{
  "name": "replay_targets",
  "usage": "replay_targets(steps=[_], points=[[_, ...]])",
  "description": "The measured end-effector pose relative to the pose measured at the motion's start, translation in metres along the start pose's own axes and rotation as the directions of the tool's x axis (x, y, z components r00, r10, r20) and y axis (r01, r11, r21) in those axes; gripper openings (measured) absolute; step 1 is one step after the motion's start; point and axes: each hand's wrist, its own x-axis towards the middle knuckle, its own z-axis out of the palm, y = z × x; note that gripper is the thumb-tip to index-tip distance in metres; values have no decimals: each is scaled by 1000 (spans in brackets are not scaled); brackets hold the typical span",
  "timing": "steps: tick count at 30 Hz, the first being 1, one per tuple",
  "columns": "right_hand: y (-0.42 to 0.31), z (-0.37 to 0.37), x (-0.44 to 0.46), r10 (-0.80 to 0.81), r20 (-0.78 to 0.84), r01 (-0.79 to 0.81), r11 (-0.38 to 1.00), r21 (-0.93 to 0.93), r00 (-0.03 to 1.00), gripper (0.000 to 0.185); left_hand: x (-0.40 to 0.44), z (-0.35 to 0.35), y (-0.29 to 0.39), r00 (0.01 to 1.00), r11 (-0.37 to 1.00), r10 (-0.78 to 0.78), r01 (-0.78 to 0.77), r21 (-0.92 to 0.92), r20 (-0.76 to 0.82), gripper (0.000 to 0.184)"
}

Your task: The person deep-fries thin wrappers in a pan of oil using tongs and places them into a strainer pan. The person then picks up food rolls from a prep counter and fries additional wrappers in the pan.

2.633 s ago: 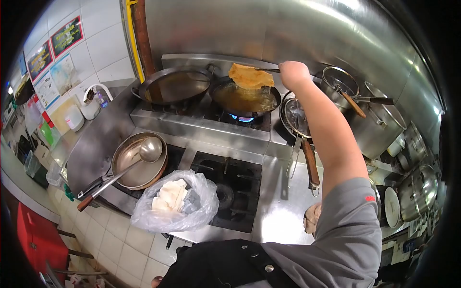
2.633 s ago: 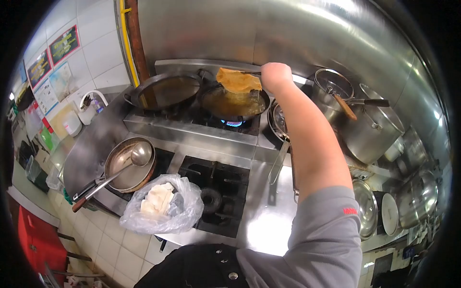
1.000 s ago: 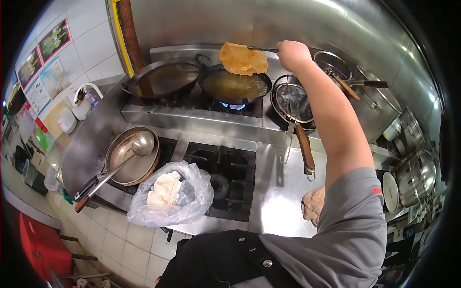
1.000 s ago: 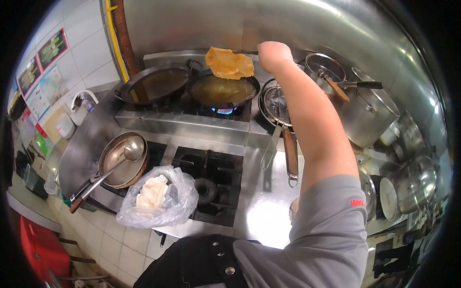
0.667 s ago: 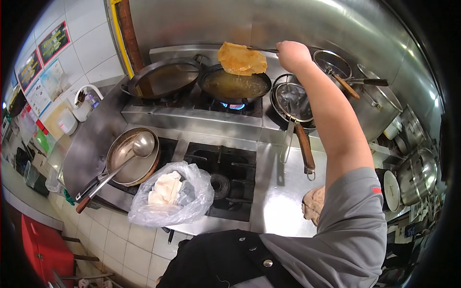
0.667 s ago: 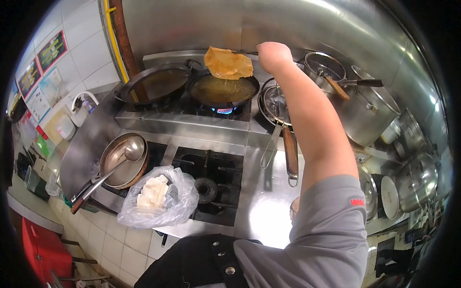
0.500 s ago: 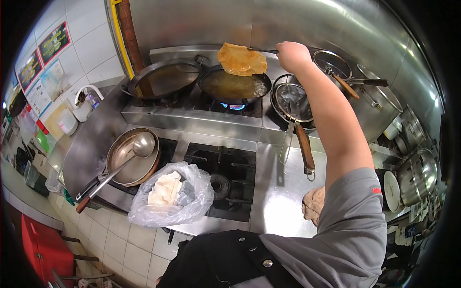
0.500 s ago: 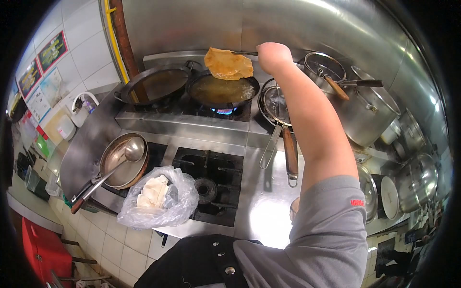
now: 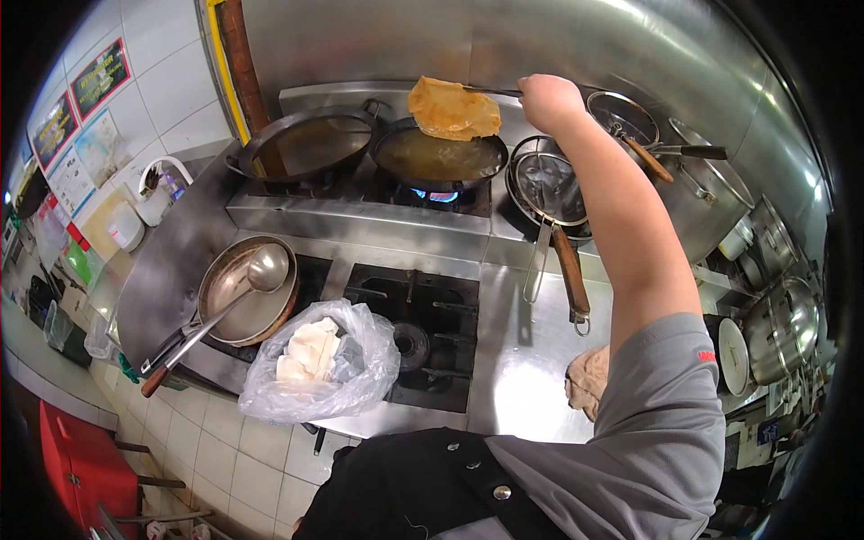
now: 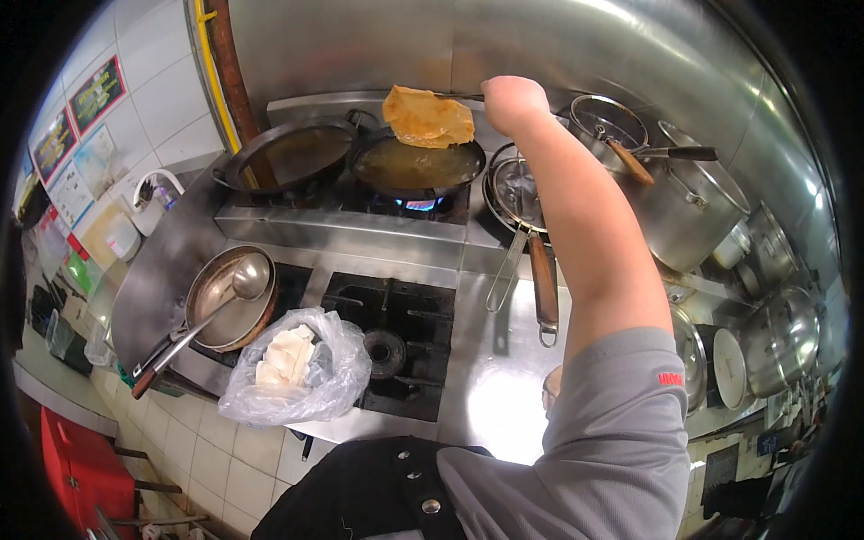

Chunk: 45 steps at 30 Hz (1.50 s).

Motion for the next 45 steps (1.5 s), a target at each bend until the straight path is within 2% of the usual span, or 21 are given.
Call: replay_targets(steps=[9,12,14,16,22,24,25,26,28,31,34,35,38,41,45], points=[[7,13,0,-15,0,15,1000,14,1000,27,19,6,20,999,999,20,-22,43,28,36],[25,9,-15,67,-31,-64,993,94,997,28,28,5,27,998,997,36,-39,68,48,37],[37,0,-35,180,9,-179,971,158,984,31,32,5,31,997,996,40,-45,76,59,37],[56,11,-57,248,-72,-227,949,220,966,33,36,6,34,997,995,48,-54,84,65,37],[109,87,-131,454,71,-416,729,543,888,34,47,5,49,994,990,71,-79,116,78,38],[117,118,-152,536,216,-537,565,626,816,35,49,3,54,993,987,83,-93,128,84,38],[122,130,-162,546,249,-564,545,620,800,37,50,2,56,993,987,87,-97,129,84,38],[134,160,-168,563,181,-542,582,606,807,27,51,1,59,992,986,90,-101,136,84,38],[135,167,-184,586,375,-654,386,651,718,26,53,0,63,992,984,96,-107,142,83,38],[144,192,-203,593,508,-734,223,642,625,32,56,-2,69,991,980,107,-119,158,86,39],[153,202,-213,582,545,-789,341,510,604,33,59,-3,74,989,977,116,-130,169,90,39],[146,186,-216,599,507,-783,441,438,620,37,60,-4,76,989,976,115,-130,173,91,39],[148,163,-218,539,376,-639,735,226,754,42,61,-4,78,989,975,119,-134,176,92,39],[144,134,-221,601,400,-712,659,243,692,54,63,-3,75,988,973,118,-135,186,97,40],[134,127,-231,617,301,-686,671,282,727,51,62,-6,67,984,962,154,-170,214,92,40]])
